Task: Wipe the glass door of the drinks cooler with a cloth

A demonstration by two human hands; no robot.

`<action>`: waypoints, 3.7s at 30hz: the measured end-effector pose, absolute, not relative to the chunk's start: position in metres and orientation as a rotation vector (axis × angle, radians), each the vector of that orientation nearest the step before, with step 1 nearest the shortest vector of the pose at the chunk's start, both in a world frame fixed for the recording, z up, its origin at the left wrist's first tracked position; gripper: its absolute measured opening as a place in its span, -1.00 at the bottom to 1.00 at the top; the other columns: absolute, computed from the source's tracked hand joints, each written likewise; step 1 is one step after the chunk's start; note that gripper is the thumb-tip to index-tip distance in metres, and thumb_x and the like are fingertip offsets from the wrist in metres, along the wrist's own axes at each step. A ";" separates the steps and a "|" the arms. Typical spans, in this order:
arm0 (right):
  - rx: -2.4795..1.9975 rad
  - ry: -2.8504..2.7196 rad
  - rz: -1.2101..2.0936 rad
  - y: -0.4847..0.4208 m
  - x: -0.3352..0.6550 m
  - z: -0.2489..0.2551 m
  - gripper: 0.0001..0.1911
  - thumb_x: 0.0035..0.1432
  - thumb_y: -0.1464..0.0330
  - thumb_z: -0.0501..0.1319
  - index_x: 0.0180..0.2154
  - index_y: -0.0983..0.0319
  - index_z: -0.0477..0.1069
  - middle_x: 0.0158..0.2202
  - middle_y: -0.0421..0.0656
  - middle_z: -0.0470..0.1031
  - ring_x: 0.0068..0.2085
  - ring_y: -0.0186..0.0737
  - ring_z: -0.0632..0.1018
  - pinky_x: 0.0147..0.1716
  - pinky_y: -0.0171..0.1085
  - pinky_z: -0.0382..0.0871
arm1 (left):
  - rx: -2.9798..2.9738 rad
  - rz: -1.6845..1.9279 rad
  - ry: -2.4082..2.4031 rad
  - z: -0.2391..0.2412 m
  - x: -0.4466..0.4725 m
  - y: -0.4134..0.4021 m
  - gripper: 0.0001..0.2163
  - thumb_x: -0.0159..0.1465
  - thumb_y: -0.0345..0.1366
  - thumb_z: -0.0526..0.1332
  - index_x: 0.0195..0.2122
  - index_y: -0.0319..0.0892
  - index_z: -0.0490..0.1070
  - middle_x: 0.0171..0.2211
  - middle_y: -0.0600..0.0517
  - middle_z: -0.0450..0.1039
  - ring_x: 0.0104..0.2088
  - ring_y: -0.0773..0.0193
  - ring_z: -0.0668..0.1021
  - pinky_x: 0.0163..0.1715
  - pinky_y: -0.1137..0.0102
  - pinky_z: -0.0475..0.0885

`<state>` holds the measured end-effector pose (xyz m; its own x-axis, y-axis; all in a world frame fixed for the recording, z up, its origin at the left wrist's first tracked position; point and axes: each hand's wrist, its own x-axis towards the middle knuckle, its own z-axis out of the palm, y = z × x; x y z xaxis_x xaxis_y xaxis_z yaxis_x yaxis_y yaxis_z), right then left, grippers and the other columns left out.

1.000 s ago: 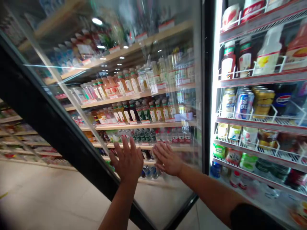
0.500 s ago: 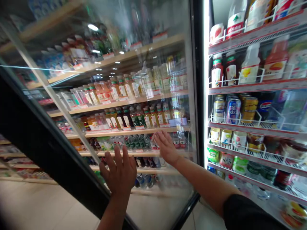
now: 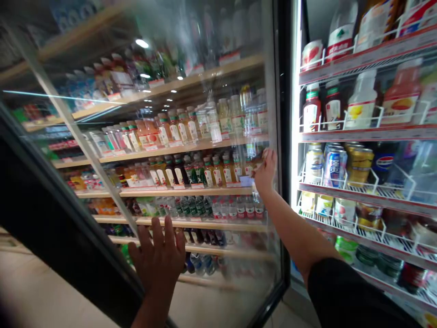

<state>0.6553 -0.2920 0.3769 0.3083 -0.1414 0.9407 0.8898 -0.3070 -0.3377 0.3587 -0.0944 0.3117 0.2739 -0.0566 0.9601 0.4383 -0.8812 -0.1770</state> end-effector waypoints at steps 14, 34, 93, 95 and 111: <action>-1.545 -0.967 -1.319 -0.280 0.628 0.383 -0.29 0.32 0.51 -0.12 0.43 0.03 -0.16 0.46 -0.17 -0.06 0.46 -0.08 -0.05 0.38 0.13 0.06 | -2.081 -1.602 -0.392 0.311 0.363 -0.093 -0.30 0.31 -0.24 0.26 0.42 -0.07 -0.01 0.39 -0.16 0.10 0.45 -0.05 -0.06 0.38 -0.09 -0.12; -1.544 -1.622 -1.394 -0.241 0.551 0.356 -0.19 0.29 0.53 -0.02 0.43 -0.07 -0.27 0.44 -0.33 0.02 0.45 -0.21 -0.01 0.43 -0.04 -0.05 | -2.149 -1.617 -0.452 0.307 0.364 -0.091 -0.37 0.35 -0.20 0.20 0.41 -0.03 0.03 0.37 -0.12 0.14 0.44 -0.03 -0.02 0.39 -0.05 -0.16; -1.540 -1.287 -1.471 -0.255 0.590 0.389 -0.23 0.28 0.53 -0.03 0.42 -0.05 -0.15 0.43 -0.21 0.05 0.45 -0.04 0.02 0.36 0.17 0.10 | -2.014 -1.593 -0.424 0.314 0.368 -0.088 -0.33 0.33 -0.22 0.22 0.42 -0.13 0.00 0.38 -0.12 0.08 0.44 0.02 -0.05 0.42 0.02 -0.13; -1.510 -1.177 -1.450 -0.252 0.589 0.392 -0.22 0.28 0.53 -0.04 0.42 -0.04 -0.17 0.45 -0.20 -0.02 0.45 -0.01 -0.01 0.35 0.21 0.11 | -2.031 -1.601 -0.421 0.314 0.368 -0.088 -0.33 0.33 -0.22 0.22 0.42 -0.12 -0.01 0.38 -0.11 0.08 0.44 0.02 -0.05 0.42 0.01 -0.13; -1.487 -1.336 -1.439 -0.256 0.586 0.357 -0.22 0.25 0.56 -0.02 0.41 -0.03 -0.11 0.43 -0.18 0.06 0.44 -0.03 0.01 0.34 0.18 0.14 | -2.062 -1.613 -0.412 0.314 0.367 -0.088 -0.33 0.34 -0.24 0.22 0.42 -0.11 -0.03 0.37 -0.12 0.12 0.45 0.03 -0.06 0.43 0.01 -0.14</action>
<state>0.5863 -0.2557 0.3569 -0.1306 0.2159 0.9676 0.9490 -0.2552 0.1850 0.3674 -0.0882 0.3142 0.2575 -0.0594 0.9644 0.5149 -0.8362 -0.1890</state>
